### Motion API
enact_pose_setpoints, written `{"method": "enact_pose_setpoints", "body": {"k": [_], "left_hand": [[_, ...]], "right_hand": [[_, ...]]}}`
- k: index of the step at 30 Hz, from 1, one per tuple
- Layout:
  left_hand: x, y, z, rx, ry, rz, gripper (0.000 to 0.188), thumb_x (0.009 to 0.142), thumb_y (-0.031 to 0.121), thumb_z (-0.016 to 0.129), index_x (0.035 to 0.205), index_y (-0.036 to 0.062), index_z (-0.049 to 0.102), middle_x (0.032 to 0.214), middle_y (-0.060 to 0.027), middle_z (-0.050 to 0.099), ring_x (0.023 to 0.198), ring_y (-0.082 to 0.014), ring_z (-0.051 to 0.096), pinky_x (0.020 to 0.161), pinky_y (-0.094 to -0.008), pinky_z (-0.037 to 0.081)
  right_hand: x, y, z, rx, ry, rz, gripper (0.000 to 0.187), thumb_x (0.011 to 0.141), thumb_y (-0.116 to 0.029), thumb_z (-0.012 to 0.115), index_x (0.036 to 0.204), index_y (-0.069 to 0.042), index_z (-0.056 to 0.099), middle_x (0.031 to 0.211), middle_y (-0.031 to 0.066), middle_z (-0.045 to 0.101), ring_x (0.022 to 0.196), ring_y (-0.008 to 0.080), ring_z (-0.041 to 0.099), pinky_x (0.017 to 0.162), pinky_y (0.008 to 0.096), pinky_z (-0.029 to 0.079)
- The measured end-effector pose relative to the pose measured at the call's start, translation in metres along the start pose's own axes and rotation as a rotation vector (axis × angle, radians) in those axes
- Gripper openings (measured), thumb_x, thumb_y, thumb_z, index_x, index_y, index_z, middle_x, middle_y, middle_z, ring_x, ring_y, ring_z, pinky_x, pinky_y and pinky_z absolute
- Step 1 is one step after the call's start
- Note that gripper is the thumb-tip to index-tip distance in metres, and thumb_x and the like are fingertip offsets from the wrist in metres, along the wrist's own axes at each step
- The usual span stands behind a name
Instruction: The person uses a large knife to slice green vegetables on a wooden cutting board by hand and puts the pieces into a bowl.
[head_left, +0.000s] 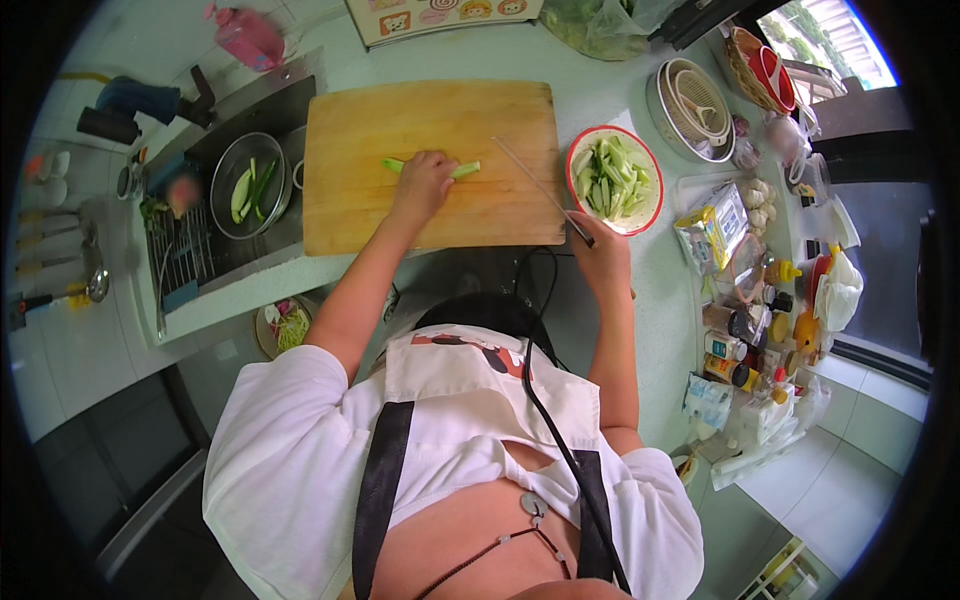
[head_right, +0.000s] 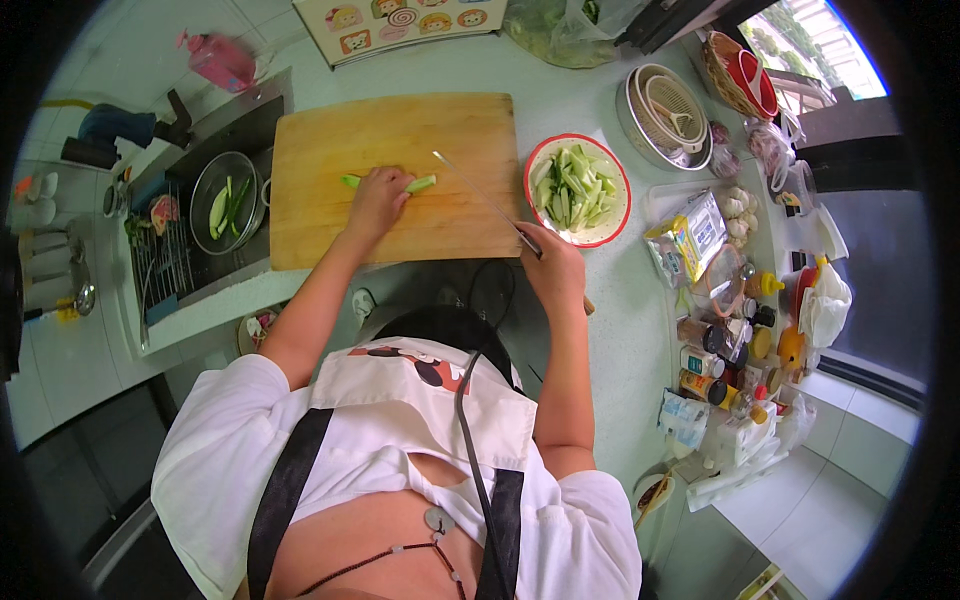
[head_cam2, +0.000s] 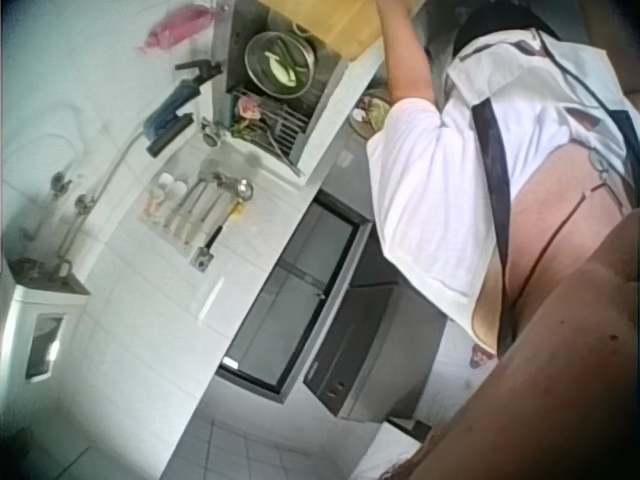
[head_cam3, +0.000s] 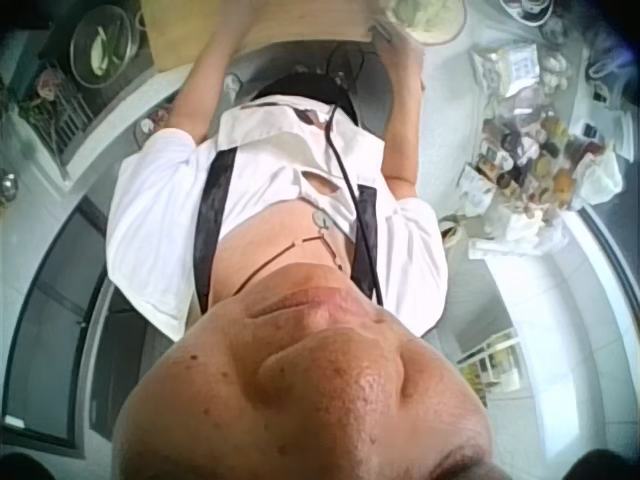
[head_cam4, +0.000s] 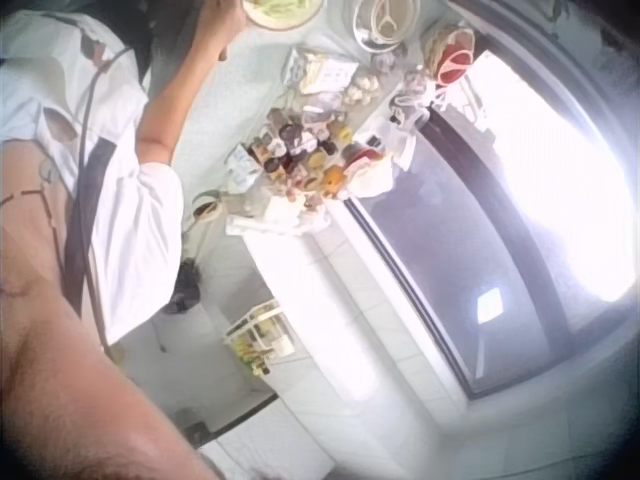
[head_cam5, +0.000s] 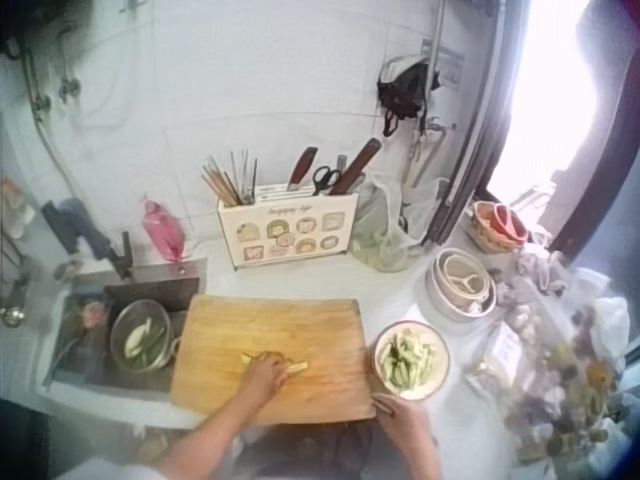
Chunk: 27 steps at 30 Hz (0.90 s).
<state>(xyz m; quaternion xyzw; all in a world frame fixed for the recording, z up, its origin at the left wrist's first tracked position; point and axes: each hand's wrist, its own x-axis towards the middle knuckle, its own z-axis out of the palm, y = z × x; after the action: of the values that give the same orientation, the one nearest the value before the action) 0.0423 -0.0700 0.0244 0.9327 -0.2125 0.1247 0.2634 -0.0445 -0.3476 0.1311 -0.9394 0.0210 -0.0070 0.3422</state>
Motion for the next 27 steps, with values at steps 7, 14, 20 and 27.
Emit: {"method": "enact_pose_setpoints", "body": {"k": [7,14,20,27], "left_hand": [[-0.036,0.015,0.0,-0.021,0.22,0.034,0.029,0.07,0.008,0.067,0.098,0.0112,0.063,0.098,-0.0044,0.057,0.093,-0.0267,0.052,0.079,-0.0418,0.042],[-0.041,0.017,0.012,0.04,0.33,-0.013,0.024,0.071,0.006,0.065,0.094,0.0127,0.066,0.093,-0.0015,0.059,0.092,-0.0243,0.053,0.076,-0.0394,0.04],[-0.04,0.017,0.013,0.03,0.356,-0.019,0.023,0.07,0.005,0.064,0.091,0.0134,0.066,0.092,-0.0012,0.059,0.091,-0.024,0.053,0.074,-0.0392,0.04],[-0.042,0.017,0.014,0.064,0.341,-0.026,0.025,0.067,0.005,0.06,0.09,0.0129,0.066,0.093,0.0001,0.059,0.088,-0.0215,0.053,0.075,-0.038,0.04]], "right_hand": [[0.016,-0.02,0.019,-0.108,-0.219,-0.13,0.022,0.08,-0.016,0.059,0.102,-0.012,0.065,0.092,0.0107,0.065,0.083,0.0314,0.061,0.072,0.0382,0.048],[0.038,-0.03,0.019,-0.274,-0.295,-0.308,0.022,0.083,-0.023,0.058,0.102,-0.014,0.066,0.091,0.0098,0.066,0.081,0.031,0.061,0.071,0.0398,0.049],[0.053,-0.026,0.016,-0.369,-0.327,-0.444,0.022,0.085,-0.025,0.057,0.103,-0.016,0.066,0.085,0.0093,0.065,0.077,0.0303,0.062,0.068,0.0407,0.049],[0.074,-0.023,0.016,-0.361,-0.432,-0.424,0.024,0.084,-0.026,0.058,0.101,-0.012,0.065,0.079,0.0148,0.064,0.072,0.0333,0.06,0.066,0.0434,0.049]]}}
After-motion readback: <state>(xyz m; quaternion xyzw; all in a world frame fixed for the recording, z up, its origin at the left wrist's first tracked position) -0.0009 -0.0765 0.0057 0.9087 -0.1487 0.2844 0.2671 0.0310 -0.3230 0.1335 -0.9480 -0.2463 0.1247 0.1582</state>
